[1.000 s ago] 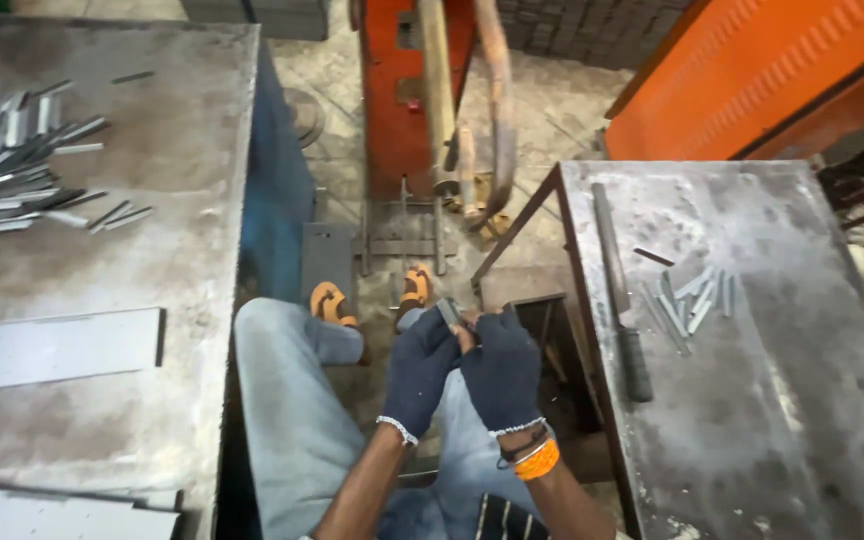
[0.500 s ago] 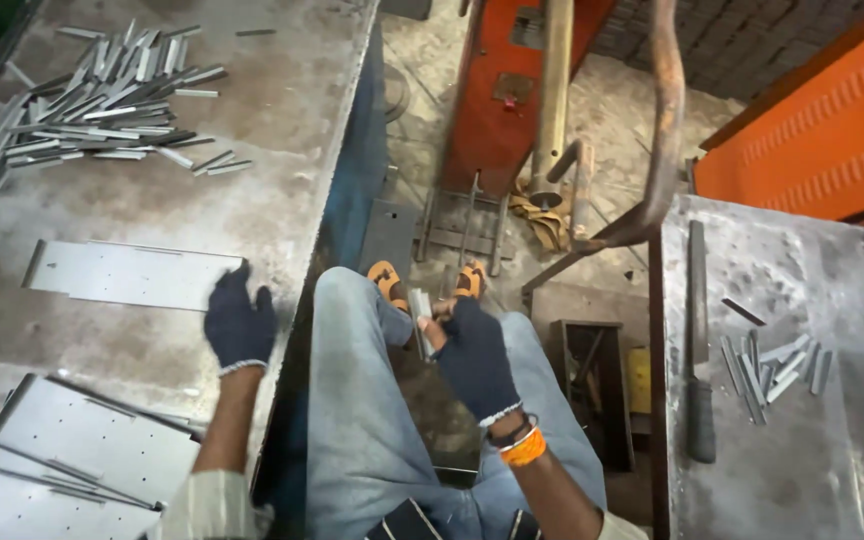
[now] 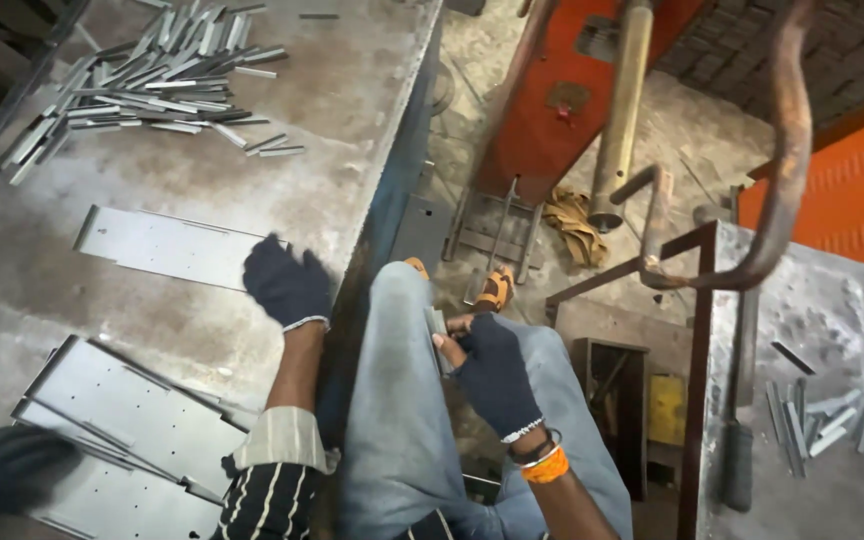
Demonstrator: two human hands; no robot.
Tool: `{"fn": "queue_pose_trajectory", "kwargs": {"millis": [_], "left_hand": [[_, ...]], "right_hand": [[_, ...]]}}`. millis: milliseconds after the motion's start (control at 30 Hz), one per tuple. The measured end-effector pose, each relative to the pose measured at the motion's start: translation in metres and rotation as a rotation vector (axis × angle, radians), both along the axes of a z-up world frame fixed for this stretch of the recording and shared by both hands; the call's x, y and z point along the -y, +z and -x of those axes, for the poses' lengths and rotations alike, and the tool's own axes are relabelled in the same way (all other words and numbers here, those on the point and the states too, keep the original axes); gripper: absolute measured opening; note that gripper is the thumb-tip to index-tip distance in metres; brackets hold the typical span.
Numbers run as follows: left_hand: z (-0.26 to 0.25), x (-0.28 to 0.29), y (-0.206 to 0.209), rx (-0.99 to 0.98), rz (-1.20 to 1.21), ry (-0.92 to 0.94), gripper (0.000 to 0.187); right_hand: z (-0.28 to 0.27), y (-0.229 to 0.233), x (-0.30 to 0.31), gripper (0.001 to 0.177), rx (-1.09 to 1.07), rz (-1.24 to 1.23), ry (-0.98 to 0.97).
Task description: Using a spot welding machine to join small metal strips to a larger metal base plate for assembly.
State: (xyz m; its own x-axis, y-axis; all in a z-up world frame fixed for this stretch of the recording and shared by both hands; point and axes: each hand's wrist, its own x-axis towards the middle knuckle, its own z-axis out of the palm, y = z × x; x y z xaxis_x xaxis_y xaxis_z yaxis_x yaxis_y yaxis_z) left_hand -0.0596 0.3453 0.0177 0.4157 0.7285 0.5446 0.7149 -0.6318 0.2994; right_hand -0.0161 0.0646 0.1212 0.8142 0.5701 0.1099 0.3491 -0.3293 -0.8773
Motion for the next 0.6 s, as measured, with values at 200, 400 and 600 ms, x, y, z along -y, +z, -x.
{"fn": "queue_pose_trajectory", "kwargs": {"millis": [200,400,600], "left_hand": [[0.011,-0.005,0.015,-0.549,0.545,0.000,0.052],[-0.033,-0.059,-0.032,-0.519,0.234,-0.339,0.093],[0.007,-0.071,-0.038,-0.601,0.360,-0.296,0.132]], "right_hand": [[0.004,-0.012,-0.010,0.025,-0.050,0.055,-0.021],[0.003,-0.012,-0.012,0.025,-0.047,-0.009,-0.015],[-0.007,-0.019,-0.014,0.023,-0.048,-0.028,-0.029]]}}
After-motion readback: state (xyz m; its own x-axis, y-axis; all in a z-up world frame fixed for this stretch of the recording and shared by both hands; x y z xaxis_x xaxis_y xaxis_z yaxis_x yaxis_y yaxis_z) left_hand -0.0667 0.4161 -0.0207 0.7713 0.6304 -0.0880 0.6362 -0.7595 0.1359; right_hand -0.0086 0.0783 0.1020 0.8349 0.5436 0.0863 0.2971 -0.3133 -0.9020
